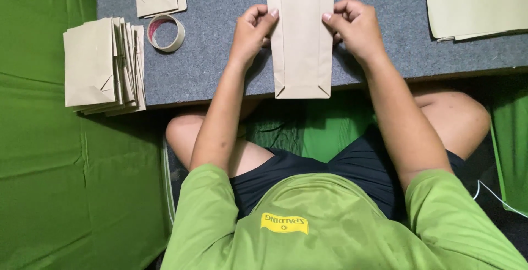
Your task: A person is sitting on the floor, folding the bottoms of brown paper bags and stacking them on a table.
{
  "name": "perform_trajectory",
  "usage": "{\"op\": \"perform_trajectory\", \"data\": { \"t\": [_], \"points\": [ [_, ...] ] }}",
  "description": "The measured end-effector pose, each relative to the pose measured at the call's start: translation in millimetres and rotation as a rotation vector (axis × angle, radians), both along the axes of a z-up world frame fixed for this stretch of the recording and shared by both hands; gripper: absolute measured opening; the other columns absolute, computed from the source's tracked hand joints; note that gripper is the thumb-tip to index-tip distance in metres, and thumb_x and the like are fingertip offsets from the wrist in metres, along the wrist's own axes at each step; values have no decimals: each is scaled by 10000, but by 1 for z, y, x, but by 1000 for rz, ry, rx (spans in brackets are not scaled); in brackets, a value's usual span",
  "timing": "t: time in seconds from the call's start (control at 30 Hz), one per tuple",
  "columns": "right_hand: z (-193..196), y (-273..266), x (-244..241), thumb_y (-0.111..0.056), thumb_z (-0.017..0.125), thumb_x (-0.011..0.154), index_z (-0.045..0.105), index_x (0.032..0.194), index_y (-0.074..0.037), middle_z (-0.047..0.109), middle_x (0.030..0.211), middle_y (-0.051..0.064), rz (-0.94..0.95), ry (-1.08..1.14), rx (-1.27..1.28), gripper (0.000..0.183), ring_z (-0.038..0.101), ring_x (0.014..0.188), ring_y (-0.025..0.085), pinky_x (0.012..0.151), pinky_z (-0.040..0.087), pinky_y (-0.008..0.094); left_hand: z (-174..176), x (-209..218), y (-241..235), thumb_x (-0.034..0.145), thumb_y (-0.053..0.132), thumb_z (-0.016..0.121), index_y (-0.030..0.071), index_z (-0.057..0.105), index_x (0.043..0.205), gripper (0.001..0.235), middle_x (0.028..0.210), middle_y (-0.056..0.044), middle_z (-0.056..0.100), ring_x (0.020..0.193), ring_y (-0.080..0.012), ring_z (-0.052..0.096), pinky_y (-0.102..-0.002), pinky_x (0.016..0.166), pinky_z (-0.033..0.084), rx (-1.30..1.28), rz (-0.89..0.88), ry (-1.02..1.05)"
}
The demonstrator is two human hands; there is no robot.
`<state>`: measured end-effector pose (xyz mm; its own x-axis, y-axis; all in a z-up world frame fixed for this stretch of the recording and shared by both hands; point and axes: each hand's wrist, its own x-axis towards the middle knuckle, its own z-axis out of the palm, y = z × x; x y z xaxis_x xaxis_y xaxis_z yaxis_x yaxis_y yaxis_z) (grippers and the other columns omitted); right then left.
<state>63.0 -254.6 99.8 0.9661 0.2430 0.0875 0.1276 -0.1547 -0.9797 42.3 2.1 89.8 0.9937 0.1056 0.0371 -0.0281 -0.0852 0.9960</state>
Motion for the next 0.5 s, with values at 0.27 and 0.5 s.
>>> {"op": "perform_trajectory", "data": {
  "t": [0.27,0.5],
  "points": [
    [-8,4,37,-35,723,1002,689,1136,37,693,790,61,106,-14,-12,156,619,599,85,534,513,185,-11,36,20,912,196,766,17,721,966,192,705,-35,672,554,-74,597,-191,480,523,7,-100,-87],
    [-14,24,25,-22,868,821,683,1245,3,689,889,67,-241,-741,-526,463,616,803,198,746,519,325,-64,39,5,942,301,887,169,163,1642,1016,1619,-189,413,1481,-381,514,-525,1245,468,732,273,-379]
  ]
}}
